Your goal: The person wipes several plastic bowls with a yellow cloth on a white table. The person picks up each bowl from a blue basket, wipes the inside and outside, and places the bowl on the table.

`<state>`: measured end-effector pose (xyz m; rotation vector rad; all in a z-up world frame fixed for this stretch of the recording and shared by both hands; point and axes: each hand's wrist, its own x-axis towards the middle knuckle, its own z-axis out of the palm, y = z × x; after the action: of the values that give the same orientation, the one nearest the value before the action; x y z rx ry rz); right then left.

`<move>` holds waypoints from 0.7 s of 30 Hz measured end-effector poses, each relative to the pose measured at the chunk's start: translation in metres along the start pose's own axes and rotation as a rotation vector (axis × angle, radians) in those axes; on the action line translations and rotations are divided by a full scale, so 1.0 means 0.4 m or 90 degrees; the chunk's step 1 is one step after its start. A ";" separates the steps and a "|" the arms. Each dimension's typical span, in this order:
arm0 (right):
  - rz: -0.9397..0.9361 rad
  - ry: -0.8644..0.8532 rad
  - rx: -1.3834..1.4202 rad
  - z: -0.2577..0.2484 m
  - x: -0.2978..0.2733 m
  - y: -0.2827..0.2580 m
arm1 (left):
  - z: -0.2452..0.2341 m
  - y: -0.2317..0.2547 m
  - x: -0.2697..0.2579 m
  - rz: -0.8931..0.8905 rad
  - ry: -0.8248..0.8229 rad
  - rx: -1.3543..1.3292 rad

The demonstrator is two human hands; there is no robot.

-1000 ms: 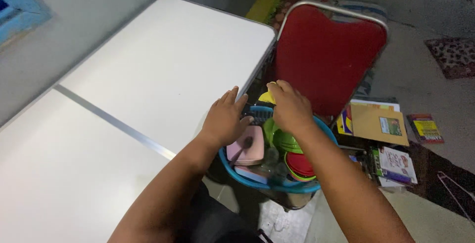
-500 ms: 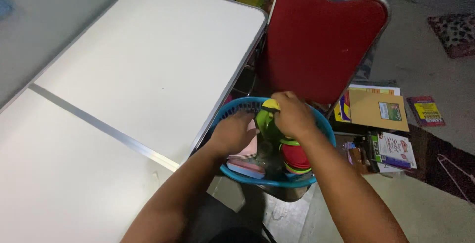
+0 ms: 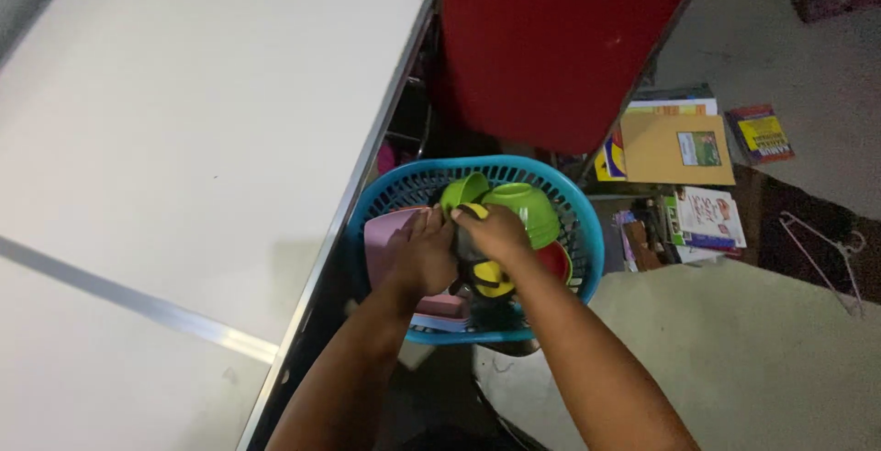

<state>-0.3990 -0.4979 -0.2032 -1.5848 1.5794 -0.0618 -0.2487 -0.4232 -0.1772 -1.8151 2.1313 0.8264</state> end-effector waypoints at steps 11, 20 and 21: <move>0.046 0.053 0.069 0.077 0.074 0.056 | 0.110 -0.022 0.039 -0.069 0.035 -0.222; 0.006 0.133 0.089 -0.017 0.063 0.024 | 0.088 -0.050 0.065 -0.038 0.292 -0.301; -0.001 0.142 0.090 -0.035 0.049 0.016 | 0.059 -0.045 0.057 -0.064 0.267 -0.363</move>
<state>-0.4084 -0.5202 -0.2084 -1.5095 1.7035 -0.3538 -0.2408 -0.4306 -0.2130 -2.5518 2.1527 1.2100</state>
